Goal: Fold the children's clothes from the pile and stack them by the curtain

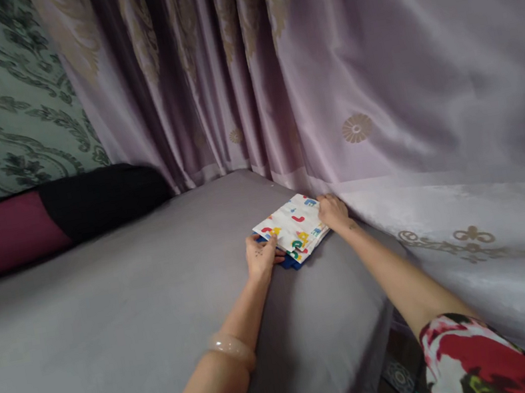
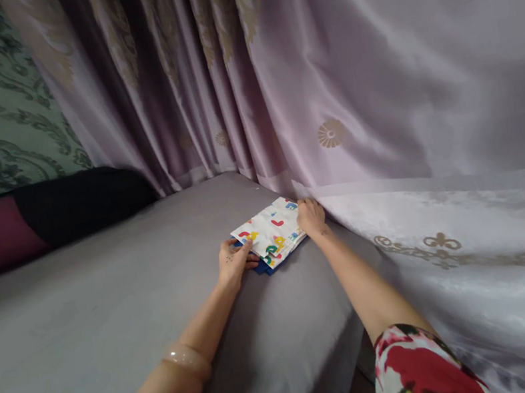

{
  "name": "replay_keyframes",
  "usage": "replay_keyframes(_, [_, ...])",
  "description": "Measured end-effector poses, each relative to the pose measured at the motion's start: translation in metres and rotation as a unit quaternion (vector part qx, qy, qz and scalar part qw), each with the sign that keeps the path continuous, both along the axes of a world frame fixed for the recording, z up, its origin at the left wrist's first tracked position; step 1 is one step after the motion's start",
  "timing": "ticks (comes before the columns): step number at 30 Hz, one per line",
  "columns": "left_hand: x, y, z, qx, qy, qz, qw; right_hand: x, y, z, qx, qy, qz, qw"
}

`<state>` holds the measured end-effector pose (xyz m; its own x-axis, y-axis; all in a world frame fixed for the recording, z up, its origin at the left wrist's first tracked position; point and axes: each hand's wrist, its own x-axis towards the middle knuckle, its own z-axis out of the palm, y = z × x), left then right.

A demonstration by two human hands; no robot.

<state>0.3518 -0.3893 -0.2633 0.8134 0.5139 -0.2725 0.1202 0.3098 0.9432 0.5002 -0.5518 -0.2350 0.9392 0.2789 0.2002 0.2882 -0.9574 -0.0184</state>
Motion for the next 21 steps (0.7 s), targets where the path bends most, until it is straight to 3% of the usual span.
replay_keyframes(7, [-0.005, 0.003, -0.009, 0.015, -0.08, -0.04, 0.996, -0.011, 0.036, -0.014, -0.021, -0.001, 0.133, 0.991])
replay_keyframes(11, [-0.004, 0.004, -0.012, -0.001, -0.07, -0.069, 0.995, -0.004, 0.047, -0.022, -0.027, 0.052, 0.104, 0.993])
replay_keyframes(21, [0.001, 0.003, -0.023, 0.01, -0.068, -0.042, 0.997, -0.002, 0.054, -0.027, -0.004, 0.1, 0.03, 0.994])
